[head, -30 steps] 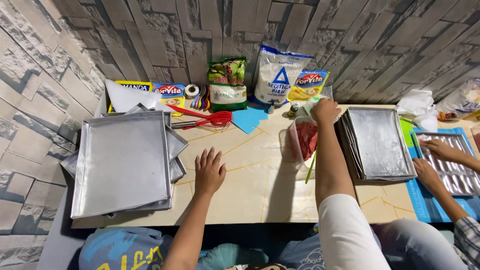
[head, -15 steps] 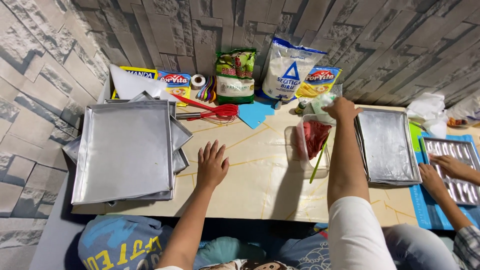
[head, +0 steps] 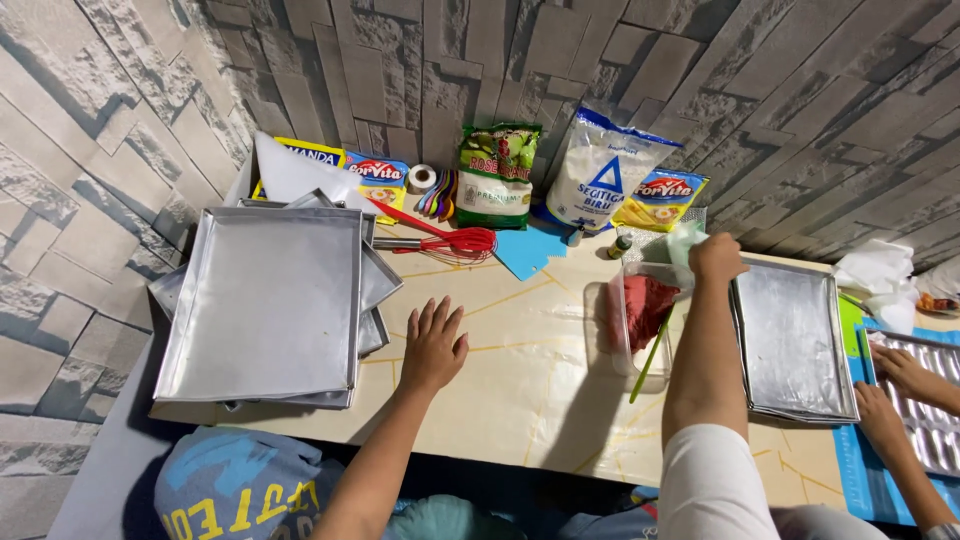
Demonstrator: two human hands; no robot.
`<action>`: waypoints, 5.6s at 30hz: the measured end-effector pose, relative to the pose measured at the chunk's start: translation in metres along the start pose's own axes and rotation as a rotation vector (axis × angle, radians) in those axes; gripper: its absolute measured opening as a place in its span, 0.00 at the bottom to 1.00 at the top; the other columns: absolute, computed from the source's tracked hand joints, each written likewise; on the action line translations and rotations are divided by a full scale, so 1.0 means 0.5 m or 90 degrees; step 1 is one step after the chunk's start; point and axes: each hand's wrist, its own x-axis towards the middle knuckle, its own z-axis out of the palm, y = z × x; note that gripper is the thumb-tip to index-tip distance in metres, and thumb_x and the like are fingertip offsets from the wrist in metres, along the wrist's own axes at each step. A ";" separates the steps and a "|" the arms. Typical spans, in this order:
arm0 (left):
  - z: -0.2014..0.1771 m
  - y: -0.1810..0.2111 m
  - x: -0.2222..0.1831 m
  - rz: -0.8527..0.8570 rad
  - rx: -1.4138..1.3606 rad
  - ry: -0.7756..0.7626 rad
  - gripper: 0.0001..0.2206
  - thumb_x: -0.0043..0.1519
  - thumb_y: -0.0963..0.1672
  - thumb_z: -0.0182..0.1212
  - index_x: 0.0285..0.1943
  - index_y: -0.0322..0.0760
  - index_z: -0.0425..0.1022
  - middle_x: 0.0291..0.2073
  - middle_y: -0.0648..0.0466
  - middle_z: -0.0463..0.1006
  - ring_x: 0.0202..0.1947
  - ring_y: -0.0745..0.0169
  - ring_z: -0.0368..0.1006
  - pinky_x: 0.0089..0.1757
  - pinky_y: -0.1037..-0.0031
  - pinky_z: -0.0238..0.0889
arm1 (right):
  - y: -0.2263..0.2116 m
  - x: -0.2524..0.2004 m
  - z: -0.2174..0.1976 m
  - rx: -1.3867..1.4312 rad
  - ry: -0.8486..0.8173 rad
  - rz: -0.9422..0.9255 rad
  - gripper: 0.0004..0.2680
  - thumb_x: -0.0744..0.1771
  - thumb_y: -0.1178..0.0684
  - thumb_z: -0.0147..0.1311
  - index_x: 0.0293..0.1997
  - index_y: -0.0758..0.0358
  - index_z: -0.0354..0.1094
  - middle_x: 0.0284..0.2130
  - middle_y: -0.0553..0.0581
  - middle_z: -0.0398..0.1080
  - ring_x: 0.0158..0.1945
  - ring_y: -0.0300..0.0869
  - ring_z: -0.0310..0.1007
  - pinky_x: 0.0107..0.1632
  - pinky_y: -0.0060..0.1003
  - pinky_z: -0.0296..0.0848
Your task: Preparing baking trays by lining them with paper and stirring a red dough mixture in a container.
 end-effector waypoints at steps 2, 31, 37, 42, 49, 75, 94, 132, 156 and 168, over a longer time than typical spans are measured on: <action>0.006 -0.002 0.001 0.002 -0.003 0.000 0.23 0.65 0.52 0.47 0.69 0.51 0.67 0.70 0.51 0.63 0.72 0.48 0.54 0.66 0.50 0.42 | 0.035 0.052 0.006 0.018 0.042 -0.019 0.13 0.66 0.51 0.58 0.54 0.64 0.74 0.42 0.68 0.74 0.47 0.65 0.76 0.50 0.66 0.63; 0.029 -0.011 -0.003 0.009 -0.001 0.035 0.22 0.65 0.52 0.48 0.69 0.50 0.68 0.69 0.51 0.64 0.71 0.48 0.56 0.66 0.50 0.42 | -0.326 -0.376 0.062 0.069 -0.157 -0.707 0.17 0.61 0.59 0.58 0.56 0.55 0.74 0.61 0.60 0.69 0.61 0.63 0.70 0.60 0.52 0.74; 0.038 -0.014 -0.005 0.014 0.000 0.048 0.22 0.65 0.52 0.48 0.68 0.50 0.68 0.69 0.50 0.64 0.71 0.47 0.56 0.66 0.49 0.41 | -0.366 -0.350 -0.040 0.197 -0.261 -0.578 0.11 0.71 0.47 0.50 0.58 0.49 0.74 0.45 0.70 0.77 0.49 0.67 0.75 0.53 0.60 0.73; 0.036 -0.015 -0.005 0.017 -0.004 0.058 0.22 0.65 0.51 0.49 0.67 0.49 0.69 0.69 0.50 0.64 0.71 0.47 0.55 0.66 0.50 0.42 | -0.397 -0.369 -0.242 0.132 -0.084 -0.484 0.18 0.67 0.58 0.51 0.65 0.45 0.70 0.42 0.60 0.78 0.47 0.57 0.78 0.52 0.53 0.74; 0.041 -0.018 -0.005 0.006 -0.027 0.006 0.23 0.65 0.52 0.48 0.68 0.48 0.69 0.70 0.50 0.63 0.73 0.47 0.52 0.67 0.49 0.38 | -0.340 -0.472 -0.335 0.504 0.147 -0.534 0.09 0.74 0.51 0.47 0.56 0.56 0.74 0.46 0.62 0.76 0.51 0.61 0.73 0.55 0.53 0.68; -0.365 -0.485 -0.196 -0.474 0.020 0.234 0.25 0.61 0.50 0.69 0.63 0.34 0.69 0.49 0.39 0.73 0.47 0.31 0.75 0.43 0.45 0.71 | -0.011 -0.817 0.004 0.925 -0.405 0.168 0.17 0.71 0.46 0.54 0.63 0.68 0.67 0.49 0.71 0.73 0.52 0.59 0.74 0.52 0.58 0.73; -0.350 -0.253 -0.257 -0.299 -0.250 0.213 0.09 0.72 0.39 0.51 0.46 0.22 0.74 0.36 0.26 0.76 0.44 0.20 0.71 0.47 0.44 0.63 | 0.033 -0.795 -0.011 0.981 -0.196 0.130 0.14 0.72 0.41 0.51 0.57 0.60 0.72 0.39 0.60 0.73 0.43 0.45 0.76 0.45 0.44 0.77; -0.034 -0.052 -0.261 -0.215 -0.138 -0.150 0.24 0.69 0.50 0.44 0.76 0.47 0.58 0.59 0.54 0.70 0.51 0.49 0.76 0.39 0.59 0.78 | -0.063 -0.935 -0.045 0.122 -0.379 -0.514 0.31 0.67 0.31 0.54 0.69 0.68 0.54 0.67 0.71 0.55 0.72 0.62 0.53 0.73 0.54 0.49; 0.009 -0.077 -0.194 -0.066 -0.142 0.081 0.21 0.67 0.48 0.52 0.70 0.46 0.69 0.37 0.56 0.76 0.37 0.57 0.75 0.34 0.70 0.71 | -0.185 -0.922 -0.062 0.161 -0.230 -0.480 0.36 0.68 0.24 0.39 0.69 0.77 0.52 0.61 0.78 0.61 0.68 0.65 0.57 0.73 0.55 0.41; 0.033 -0.086 -0.198 -0.080 -0.157 0.113 0.22 0.66 0.47 0.53 0.71 0.50 0.69 0.40 0.57 0.78 0.37 0.58 0.76 0.35 0.71 0.71 | -0.161 -0.846 0.054 0.186 0.062 -0.548 0.17 0.65 0.65 0.46 0.62 0.69 0.65 0.49 0.66 0.67 0.47 0.56 0.70 0.44 0.44 0.68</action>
